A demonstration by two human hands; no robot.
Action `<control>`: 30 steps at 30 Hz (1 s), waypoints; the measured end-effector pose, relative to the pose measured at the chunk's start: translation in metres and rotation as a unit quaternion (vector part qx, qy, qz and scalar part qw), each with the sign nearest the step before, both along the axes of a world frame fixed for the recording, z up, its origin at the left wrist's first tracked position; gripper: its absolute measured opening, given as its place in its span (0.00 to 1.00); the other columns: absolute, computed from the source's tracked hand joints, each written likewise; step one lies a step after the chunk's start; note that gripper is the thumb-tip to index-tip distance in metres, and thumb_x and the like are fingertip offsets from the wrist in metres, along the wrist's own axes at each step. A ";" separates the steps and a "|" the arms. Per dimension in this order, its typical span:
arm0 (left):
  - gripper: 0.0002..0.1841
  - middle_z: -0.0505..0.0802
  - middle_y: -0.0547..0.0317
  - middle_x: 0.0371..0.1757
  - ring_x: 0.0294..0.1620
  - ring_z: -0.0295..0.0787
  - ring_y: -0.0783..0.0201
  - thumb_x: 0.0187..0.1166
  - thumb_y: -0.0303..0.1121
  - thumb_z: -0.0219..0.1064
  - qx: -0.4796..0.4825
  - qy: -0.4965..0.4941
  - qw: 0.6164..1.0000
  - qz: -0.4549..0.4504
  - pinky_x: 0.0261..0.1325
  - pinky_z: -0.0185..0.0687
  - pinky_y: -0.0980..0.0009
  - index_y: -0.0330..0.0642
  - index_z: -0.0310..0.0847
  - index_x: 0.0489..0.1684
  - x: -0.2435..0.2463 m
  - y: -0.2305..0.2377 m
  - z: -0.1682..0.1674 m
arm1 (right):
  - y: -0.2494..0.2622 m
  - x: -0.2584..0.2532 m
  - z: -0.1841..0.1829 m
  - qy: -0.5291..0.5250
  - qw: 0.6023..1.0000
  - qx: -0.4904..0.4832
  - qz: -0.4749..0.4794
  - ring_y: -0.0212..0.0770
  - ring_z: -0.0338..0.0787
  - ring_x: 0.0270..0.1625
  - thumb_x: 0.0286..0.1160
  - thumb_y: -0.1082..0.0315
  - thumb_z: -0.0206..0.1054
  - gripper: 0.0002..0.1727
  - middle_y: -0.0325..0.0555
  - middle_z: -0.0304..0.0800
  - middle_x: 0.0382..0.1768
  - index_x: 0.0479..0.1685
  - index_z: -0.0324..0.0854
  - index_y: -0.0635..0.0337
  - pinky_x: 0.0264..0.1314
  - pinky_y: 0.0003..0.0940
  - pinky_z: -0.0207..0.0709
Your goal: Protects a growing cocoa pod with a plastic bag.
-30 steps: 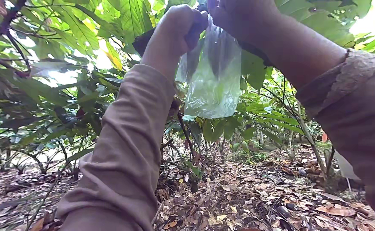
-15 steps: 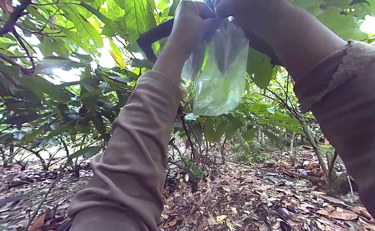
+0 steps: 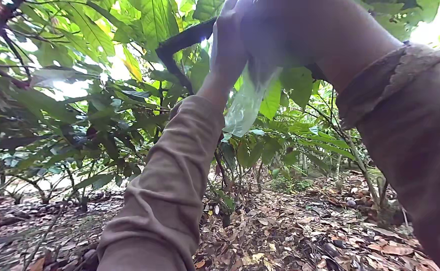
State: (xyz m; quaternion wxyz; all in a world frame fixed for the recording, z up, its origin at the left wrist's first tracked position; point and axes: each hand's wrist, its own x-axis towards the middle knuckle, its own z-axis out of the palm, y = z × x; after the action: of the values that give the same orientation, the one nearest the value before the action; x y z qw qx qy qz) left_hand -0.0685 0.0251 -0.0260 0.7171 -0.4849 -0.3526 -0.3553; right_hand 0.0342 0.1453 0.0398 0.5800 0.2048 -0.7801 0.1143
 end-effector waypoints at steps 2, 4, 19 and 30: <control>0.12 0.94 0.44 0.49 0.53 0.92 0.57 0.81 0.29 0.61 -0.004 -0.008 0.999 0.035 0.62 0.82 0.67 0.33 0.90 0.49 0.003 -0.001 -0.001 | -0.033 0.018 -0.033 -0.014 0.999 -0.029 -0.018 0.21 0.70 0.17 0.74 0.74 0.70 0.07 0.32 0.75 0.20 0.30 0.80 0.58 0.20 0.16 0.67; 0.13 0.94 0.44 0.49 0.55 0.92 0.54 0.82 0.28 0.59 0.001 -0.015 0.998 0.059 0.65 0.81 0.66 0.32 0.90 0.51 0.003 0.000 -0.001 | -0.049 0.026 -0.047 -0.024 0.998 -0.052 -0.033 0.21 0.67 0.14 0.77 0.75 0.67 0.10 0.32 0.71 0.17 0.26 0.77 0.57 0.17 0.15 0.65; 0.16 0.91 0.45 0.61 0.65 0.88 0.51 0.84 0.33 0.56 -0.065 -0.180 0.978 0.087 0.69 0.78 0.53 0.36 0.88 0.56 0.015 -0.014 -0.004 | -0.032 0.033 -0.054 -0.058 0.995 -0.077 -0.035 0.21 0.69 0.17 0.81 0.66 0.67 0.05 0.31 0.78 0.24 0.45 0.87 0.55 0.21 0.15 0.65; 0.05 0.84 0.59 0.24 0.18 0.77 0.72 0.84 0.29 0.63 -0.247 -0.388 0.702 -0.543 0.23 0.77 0.79 0.40 0.80 0.37 0.022 -0.022 -0.005 | -0.028 0.018 -0.062 0.077 0.986 0.077 -0.128 0.44 0.87 0.53 0.79 0.66 0.68 0.15 0.54 0.88 0.51 0.59 0.85 0.64 0.62 0.43 0.79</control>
State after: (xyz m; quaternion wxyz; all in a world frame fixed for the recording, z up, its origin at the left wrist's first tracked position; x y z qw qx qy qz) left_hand -0.0469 0.0031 -0.0313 0.0540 -0.5709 -0.3501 -0.7406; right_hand 0.0523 0.1172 -0.0219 0.6305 0.1556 -0.7595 -0.0375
